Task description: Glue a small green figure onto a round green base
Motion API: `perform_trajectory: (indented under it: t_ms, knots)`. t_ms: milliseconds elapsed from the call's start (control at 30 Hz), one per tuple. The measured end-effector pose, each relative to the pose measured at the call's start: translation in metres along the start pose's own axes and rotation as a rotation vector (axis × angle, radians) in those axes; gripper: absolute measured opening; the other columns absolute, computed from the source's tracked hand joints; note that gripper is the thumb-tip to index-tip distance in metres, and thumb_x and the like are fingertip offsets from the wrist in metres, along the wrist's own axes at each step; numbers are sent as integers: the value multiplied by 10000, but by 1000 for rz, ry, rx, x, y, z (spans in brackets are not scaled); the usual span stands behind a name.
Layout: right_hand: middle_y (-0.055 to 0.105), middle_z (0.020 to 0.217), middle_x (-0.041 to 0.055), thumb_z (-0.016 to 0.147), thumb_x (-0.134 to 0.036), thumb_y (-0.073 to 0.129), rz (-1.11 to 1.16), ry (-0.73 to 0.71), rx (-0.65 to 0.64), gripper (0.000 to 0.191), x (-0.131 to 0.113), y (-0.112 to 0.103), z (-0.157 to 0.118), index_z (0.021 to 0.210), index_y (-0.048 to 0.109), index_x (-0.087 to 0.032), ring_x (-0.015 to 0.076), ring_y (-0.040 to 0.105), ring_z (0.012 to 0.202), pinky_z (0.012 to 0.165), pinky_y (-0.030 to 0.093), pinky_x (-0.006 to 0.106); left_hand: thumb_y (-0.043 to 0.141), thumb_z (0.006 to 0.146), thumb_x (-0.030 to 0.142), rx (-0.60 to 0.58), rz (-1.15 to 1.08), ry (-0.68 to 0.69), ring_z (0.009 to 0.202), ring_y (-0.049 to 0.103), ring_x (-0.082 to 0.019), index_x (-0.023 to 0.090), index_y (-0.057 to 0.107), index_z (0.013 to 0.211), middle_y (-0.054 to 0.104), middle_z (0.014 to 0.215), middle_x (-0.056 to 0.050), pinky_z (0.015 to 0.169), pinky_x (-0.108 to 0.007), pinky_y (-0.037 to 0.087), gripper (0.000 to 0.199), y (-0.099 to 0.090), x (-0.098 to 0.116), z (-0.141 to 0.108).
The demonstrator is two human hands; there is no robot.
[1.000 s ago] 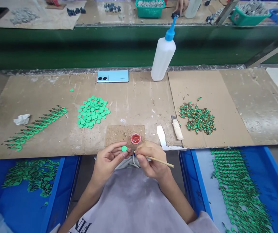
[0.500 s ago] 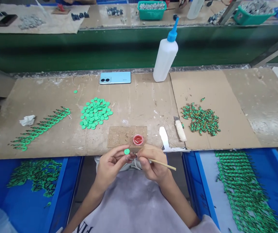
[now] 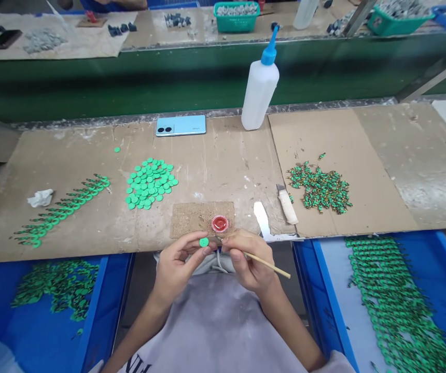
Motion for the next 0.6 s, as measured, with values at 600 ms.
perform_trajectory:
  t_ms: [600]
  knots:
    - [606,671,-30,1098,-386,518,97,20,127,188,-2,6,-10,1042,610,-233,144,591,512,509,508,288,737,912,265,0,-10,-18,958,825,-226,189,755,1190,849,1013,-56,876,-279,675,288,10,2,-8]
Point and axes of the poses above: each hand's wrist, its own z-axis towards the middle knuckle, its own y-axis out of the palm, x = y × z, the point moved 6 cm from there along z, towards the middle knuckle
